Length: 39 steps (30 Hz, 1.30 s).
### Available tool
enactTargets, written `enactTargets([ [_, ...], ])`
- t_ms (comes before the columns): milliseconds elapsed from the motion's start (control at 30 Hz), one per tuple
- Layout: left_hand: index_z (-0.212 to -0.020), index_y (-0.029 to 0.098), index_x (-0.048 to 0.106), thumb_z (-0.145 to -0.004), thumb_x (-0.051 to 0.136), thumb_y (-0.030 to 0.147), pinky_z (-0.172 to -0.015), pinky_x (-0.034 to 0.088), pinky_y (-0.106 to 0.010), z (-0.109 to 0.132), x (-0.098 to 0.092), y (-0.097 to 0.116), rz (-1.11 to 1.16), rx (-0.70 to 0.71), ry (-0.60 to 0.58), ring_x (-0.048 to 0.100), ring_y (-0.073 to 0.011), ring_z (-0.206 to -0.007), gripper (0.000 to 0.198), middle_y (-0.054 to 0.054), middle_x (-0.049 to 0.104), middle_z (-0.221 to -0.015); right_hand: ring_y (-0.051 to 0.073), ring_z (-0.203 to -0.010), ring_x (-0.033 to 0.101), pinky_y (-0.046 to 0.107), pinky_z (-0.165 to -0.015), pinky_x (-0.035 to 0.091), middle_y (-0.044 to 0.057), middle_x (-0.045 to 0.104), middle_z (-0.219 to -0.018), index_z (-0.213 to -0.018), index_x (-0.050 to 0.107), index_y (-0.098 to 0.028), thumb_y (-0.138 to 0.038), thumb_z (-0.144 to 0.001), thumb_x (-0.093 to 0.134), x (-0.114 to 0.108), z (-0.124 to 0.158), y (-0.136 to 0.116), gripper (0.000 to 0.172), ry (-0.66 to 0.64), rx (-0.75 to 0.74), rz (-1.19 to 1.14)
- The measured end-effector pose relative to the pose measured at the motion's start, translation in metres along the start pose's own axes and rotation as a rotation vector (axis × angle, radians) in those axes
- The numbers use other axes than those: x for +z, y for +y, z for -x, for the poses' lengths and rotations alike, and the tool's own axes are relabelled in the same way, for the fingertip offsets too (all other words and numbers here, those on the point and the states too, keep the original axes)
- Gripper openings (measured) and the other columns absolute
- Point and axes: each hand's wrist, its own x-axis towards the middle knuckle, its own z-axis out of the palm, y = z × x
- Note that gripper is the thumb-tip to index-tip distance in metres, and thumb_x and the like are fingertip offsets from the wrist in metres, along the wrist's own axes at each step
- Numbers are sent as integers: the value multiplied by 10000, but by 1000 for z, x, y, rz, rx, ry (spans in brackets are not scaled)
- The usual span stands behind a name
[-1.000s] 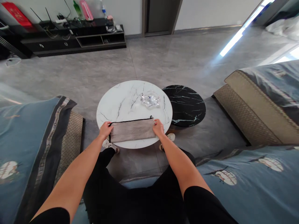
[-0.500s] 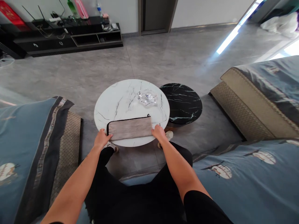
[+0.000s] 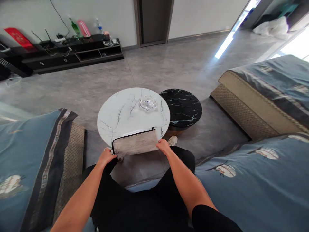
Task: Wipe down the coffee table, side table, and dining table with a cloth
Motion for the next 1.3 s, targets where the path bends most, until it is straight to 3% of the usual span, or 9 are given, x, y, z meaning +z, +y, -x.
enactTargets([
  [133,-1552,219,522,-912,689,291,-1244,453,-532,-1,-5,71,-16,332,119,498,-386,-1578,666,-240,546,-1652,120,-578,365,276,-553,223,-86,318,-547,-644,367,-270,-183,-692,679,-3,10,-9,327,49,-140,-58],
  [200,-1606,181,532,-904,651,167,-1323,394,-552,-5,-5,129,-74,773,42,439,-369,-1629,712,-249,496,-1710,133,-657,394,276,-597,254,-62,386,-623,-645,357,-263,-140,-641,640,-10,14,-25,309,43,-277,-72],
  [267,-1599,270,587,-828,651,54,-1365,361,-484,-7,-11,185,-127,1004,-52,422,-293,-1649,803,-137,479,-1762,144,-734,433,275,-648,296,-36,475,-720,-643,374,-249,-113,-585,623,-20,20,-44,289,4,-441,-77],
  [433,-1466,222,725,-686,712,-19,-1356,359,-524,-1,-67,259,-354,1327,-208,425,-351,-1644,816,-175,457,-1774,165,-810,510,279,-713,356,-8,585,-819,-647,437,-230,-98,-548,640,-53,49,-84,261,-135,-727,-50],
  [567,-1016,208,834,-694,848,114,-1269,428,-464,25,-123,254,-398,1397,-285,543,-363,-1539,337,-140,743,-1460,192,-914,600,272,-760,411,21,701,-929,-731,562,-215,-103,-624,650,-84,83,-112,178,-326,-956,55],
  [667,-892,236,791,-746,832,220,-868,549,-320,54,-147,234,-362,1194,-365,751,-267,-1059,153,-48,822,-1020,172,-869,606,267,-756,427,3,731,-942,-845,666,-213,-90,-678,639,-109,112,-135,209,-364,-1025,154],
  [800,-837,257,722,-708,840,312,-637,420,-280,91,-172,212,-231,968,-302,632,-188,-743,183,41,707,-750,147,-764,582,270,-704,402,-18,688,-816,-866,692,-204,-57,-744,627,-150,146,-161,202,-214,-1015,283],
  [1000,-874,230,707,-777,860,474,-694,407,-285,151,-222,197,-23,1084,-27,586,-170,-775,304,44,664,-774,173,-867,693,283,-823,491,2,787,-942,-1060,793,-224,-128,-841,703,-208,187,-176,256,-28,-1155,217],
  [1300,-737,208,630,-767,829,327,-697,370,-300,164,-214,159,-47,953,204,528,-158,-715,233,32,617,-716,207,-952,764,312,-926,553,29,849,-1001,-1048,845,-210,-109,-898,689,-158,175,-188,239,158,-1169,209],
])
